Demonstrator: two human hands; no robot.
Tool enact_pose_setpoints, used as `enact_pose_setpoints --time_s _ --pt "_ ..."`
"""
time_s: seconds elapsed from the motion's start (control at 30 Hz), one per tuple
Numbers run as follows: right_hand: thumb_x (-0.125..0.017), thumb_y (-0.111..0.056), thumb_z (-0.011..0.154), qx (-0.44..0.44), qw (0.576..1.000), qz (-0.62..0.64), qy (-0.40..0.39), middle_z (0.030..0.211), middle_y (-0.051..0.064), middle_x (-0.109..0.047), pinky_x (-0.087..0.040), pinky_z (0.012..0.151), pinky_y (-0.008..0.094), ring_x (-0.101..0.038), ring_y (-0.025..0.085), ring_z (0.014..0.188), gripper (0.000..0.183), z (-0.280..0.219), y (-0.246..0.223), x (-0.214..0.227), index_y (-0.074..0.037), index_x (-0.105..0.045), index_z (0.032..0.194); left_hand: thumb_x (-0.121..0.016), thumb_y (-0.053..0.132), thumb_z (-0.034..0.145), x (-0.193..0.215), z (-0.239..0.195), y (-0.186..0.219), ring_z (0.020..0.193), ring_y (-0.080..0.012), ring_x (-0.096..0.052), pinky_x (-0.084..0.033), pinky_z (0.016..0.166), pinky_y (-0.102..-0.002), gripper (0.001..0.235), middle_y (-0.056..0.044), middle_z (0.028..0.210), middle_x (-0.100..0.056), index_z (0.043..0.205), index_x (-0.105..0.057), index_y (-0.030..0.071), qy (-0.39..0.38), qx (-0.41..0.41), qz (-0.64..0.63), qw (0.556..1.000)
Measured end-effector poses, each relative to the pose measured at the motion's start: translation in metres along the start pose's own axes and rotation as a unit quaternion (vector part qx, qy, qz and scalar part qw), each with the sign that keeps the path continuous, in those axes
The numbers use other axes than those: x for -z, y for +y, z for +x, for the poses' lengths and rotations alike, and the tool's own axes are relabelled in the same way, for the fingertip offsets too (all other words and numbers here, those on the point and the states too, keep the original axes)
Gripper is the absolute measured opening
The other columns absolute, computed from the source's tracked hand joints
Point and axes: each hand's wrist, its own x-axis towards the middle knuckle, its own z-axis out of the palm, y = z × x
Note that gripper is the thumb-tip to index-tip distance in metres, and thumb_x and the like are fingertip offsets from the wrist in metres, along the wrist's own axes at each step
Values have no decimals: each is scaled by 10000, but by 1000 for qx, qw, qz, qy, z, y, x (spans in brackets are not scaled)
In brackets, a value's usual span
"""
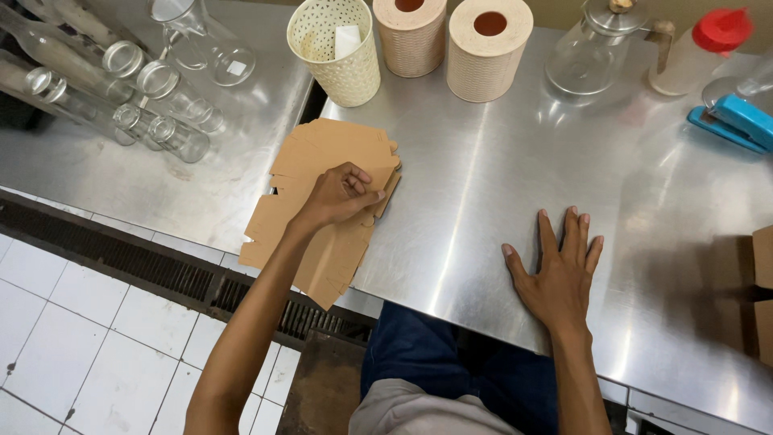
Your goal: The person folds and assembles cardboard boxes by hand at a metal table.
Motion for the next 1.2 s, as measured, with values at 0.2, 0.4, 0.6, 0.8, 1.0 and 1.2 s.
enact_pose_setpoints --time_s 0.2,0.4,0.6,0.8,1.0,1.2 --pt "-622 -612 962 3 1000 2 5 1714 253 -258 77 1275 564 -113 372 1626 814 0 0 0 -96 -484 1576 -621 218 1016 10 -30 29 841 -269 -782 -644 671 -382 258 -99 951 -761 1190 -771 99 76 -112 228 964" --pt "-621 -613 960 2 1000 4 4 1712 246 -261 74 1278 564 -112 367 1626 813 -1 -1 0 -104 -481 1578 -444 87 1075 30 -83 78 866 -492 -743 -594 732 -630 297 -285 1047 -742 1326 -578 3 170 -48 309 935" --pt "-627 -625 950 7 1000 1 9 1697 251 -279 46 1282 580 -136 377 1617 817 -1 2 -2 -112 -486 1570 -530 43 1114 79 -134 87 798 -474 -738 -576 617 -535 205 -282 929 -734 1279 -631 -25 367 -180 366 836" --pt "-644 -424 967 119 989 16 91 1659 278 -313 -72 1253 633 -190 455 1575 617 -1 28 -19 -73 -576 1469 -527 -13 1377 101 -213 131 879 -201 -542 -441 831 -327 190 -153 1070 -596 1483 -615 -144 387 -173 171 889" --pt "-644 -137 996 151 947 259 110 1421 135 -618 -469 1163 411 -570 285 1375 398 -19 12 13 -70 -629 1388 -518 123 1400 68 -207 155 1009 -241 -641 -485 890 -327 312 -193 1184 -645 1565 -551 -139 373 -187 43 908" --pt "-347 -398 1075 50 883 466 34 1335 208 -703 -583 984 431 -754 354 1143 567 -58 -5 48 -18 -573 1429 -539 218 1161 17 -118 165 622 -72 -472 -418 555 -220 212 21 749 -524 1233 -594 26 172 -218 -174 945"
